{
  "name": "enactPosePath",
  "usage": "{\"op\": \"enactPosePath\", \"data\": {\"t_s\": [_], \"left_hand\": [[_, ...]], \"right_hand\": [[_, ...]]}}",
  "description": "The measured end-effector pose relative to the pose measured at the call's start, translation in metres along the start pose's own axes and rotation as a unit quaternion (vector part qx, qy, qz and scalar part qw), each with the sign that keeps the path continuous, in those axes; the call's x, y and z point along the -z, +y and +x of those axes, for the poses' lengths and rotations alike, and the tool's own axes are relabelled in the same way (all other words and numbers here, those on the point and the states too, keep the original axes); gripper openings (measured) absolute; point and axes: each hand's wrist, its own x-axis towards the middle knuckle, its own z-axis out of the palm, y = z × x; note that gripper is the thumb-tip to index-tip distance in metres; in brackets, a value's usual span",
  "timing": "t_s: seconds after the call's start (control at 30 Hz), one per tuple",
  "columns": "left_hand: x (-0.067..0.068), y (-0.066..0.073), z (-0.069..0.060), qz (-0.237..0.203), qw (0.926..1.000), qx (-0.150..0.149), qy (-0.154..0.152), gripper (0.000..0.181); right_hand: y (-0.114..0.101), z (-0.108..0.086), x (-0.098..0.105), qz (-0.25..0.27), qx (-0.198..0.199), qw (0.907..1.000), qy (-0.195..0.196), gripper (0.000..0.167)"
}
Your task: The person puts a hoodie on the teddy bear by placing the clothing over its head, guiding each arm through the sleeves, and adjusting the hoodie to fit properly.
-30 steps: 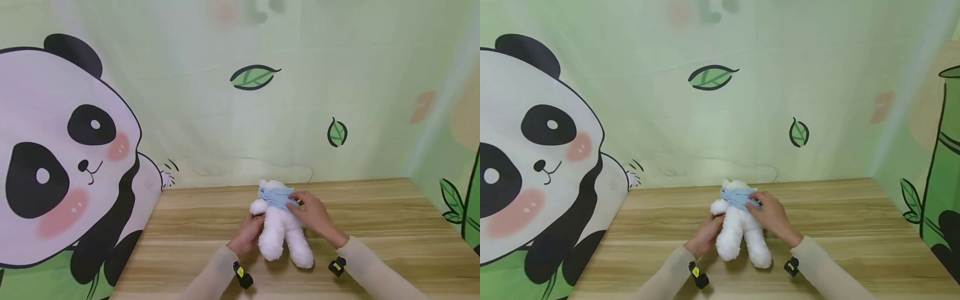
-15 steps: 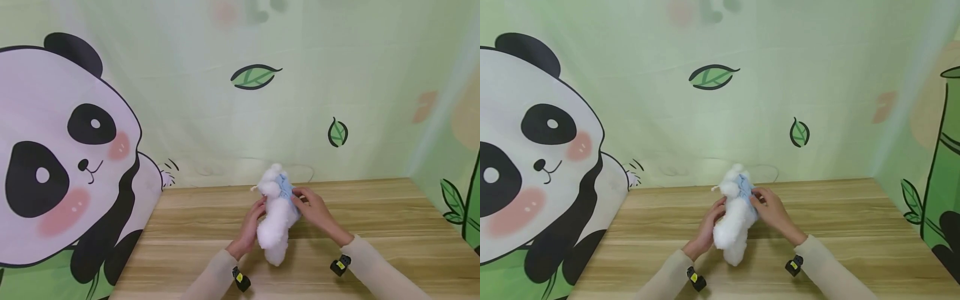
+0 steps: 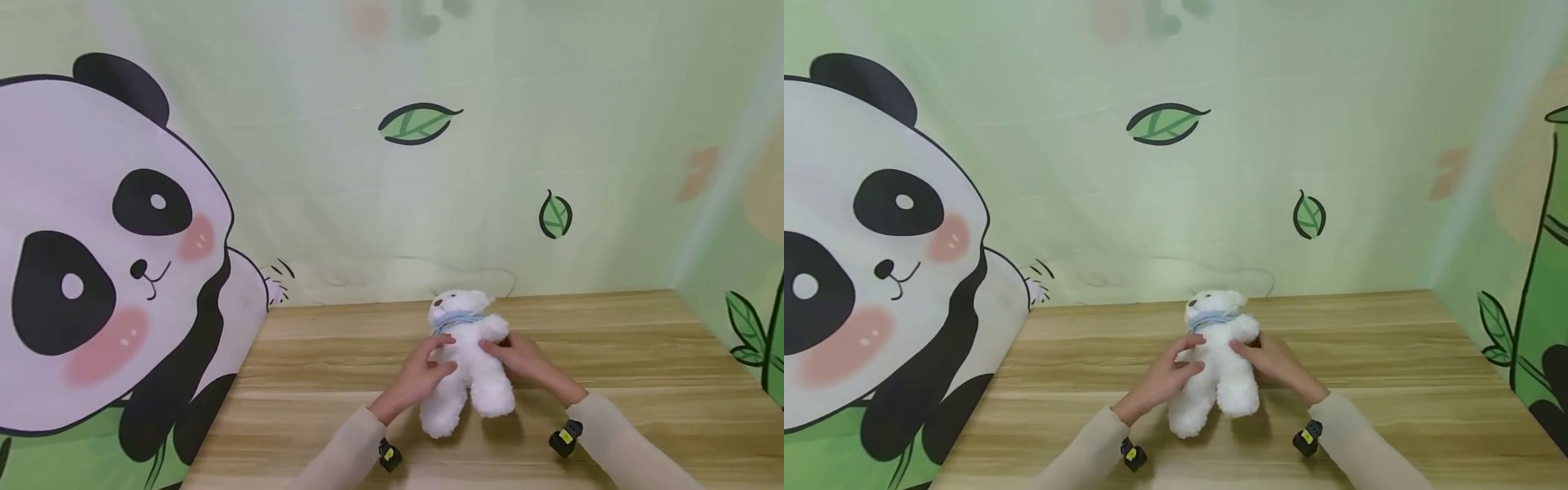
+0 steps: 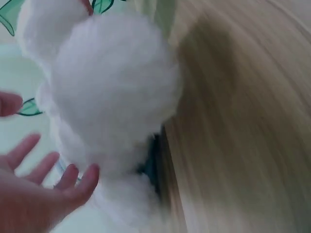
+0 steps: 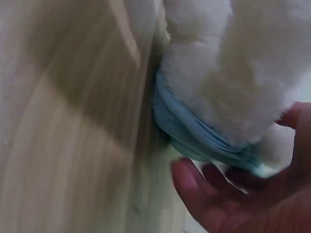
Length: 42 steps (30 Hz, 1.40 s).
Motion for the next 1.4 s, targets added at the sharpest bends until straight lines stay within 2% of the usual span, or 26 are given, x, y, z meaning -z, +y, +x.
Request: {"op": "enactPosePath", "data": {"t_s": [0.07,0.17,0.23,0.27,0.3,0.37,0.47,0.57,0.63,0.67,0.77,0.83,0.9,1.1,1.23,1.4], "left_hand": [[0.003,-0.005,0.001,-0.003,0.9994,0.016,0.030,0.038],[0.007,-0.014,0.003,0.012,0.9966,0.052,0.063,0.042],[0.006,-0.020,0.005,0.022,0.9958,0.070,0.055,0.047],[0.005,-0.023,0.006,0.021,0.9958,0.077,0.046,0.049],[0.003,-0.026,0.007,0.018,0.9955,0.085,0.038,0.051],[0.000,-0.030,0.008,0.005,0.9959,0.086,0.028,0.050],[-0.004,-0.031,0.008,-0.010,0.9972,0.065,0.034,0.044],[-0.003,-0.025,0.009,0.033,0.9984,0.021,0.041,0.038],[-0.002,-0.018,0.012,0.096,0.9948,-0.013,0.032,0.039],[-0.001,-0.015,0.013,0.131,0.9905,-0.032,0.026,0.041],[0.001,-0.008,0.017,0.228,0.9707,-0.077,0.002,0.051],[0.003,-0.005,0.019,0.257,0.9620,-0.091,-0.016,0.057],[0.004,-0.003,0.021,0.265,0.9592,-0.091,-0.036,0.062],[0.006,-0.002,0.029,0.240,0.9654,-0.061,-0.081,0.066],[0.006,-0.001,0.030,0.242,0.9651,-0.052,-0.085,0.064],[0.003,0.001,0.031,0.246,0.9648,-0.049,-0.080,0.068]], "right_hand": [[0.002,0.000,0.005,-0.066,0.036,0.9959,0.050,0.074],[0.002,0.002,0.011,-0.134,0.122,0.9773,0.110,0.071],[0.001,0.001,0.014,-0.158,0.169,0.9653,0.121,0.058],[0.002,0.001,0.014,-0.161,0.181,0.9628,0.120,0.051],[0.003,0.001,0.014,-0.160,0.187,0.9623,0.116,0.044],[0.004,-0.001,0.013,-0.146,0.172,0.9683,0.107,0.033],[0.007,0.000,0.009,-0.122,0.143,0.9765,0.106,0.029],[0.008,0.000,0.005,-0.139,0.144,0.9724,0.120,0.026],[0.006,0.001,0.003,-0.173,0.172,0.9608,0.131,0.024],[0.004,0.001,0.003,-0.191,0.192,0.9535,0.133,0.023],[-0.003,0.002,0.003,-0.235,0.255,0.9304,0.117,0.027],[-0.006,0.003,0.003,-0.247,0.279,0.9230,0.096,0.029],[-0.008,0.002,0.003,-0.252,0.284,0.9219,0.078,0.031],[-0.007,0.002,0.009,-0.254,0.269,0.9281,0.041,0.037],[-0.006,0.002,0.011,-0.241,0.267,0.9328,0.018,0.041],[-0.004,0.003,0.010,-0.226,0.263,0.9379,0.014,0.040]]}}
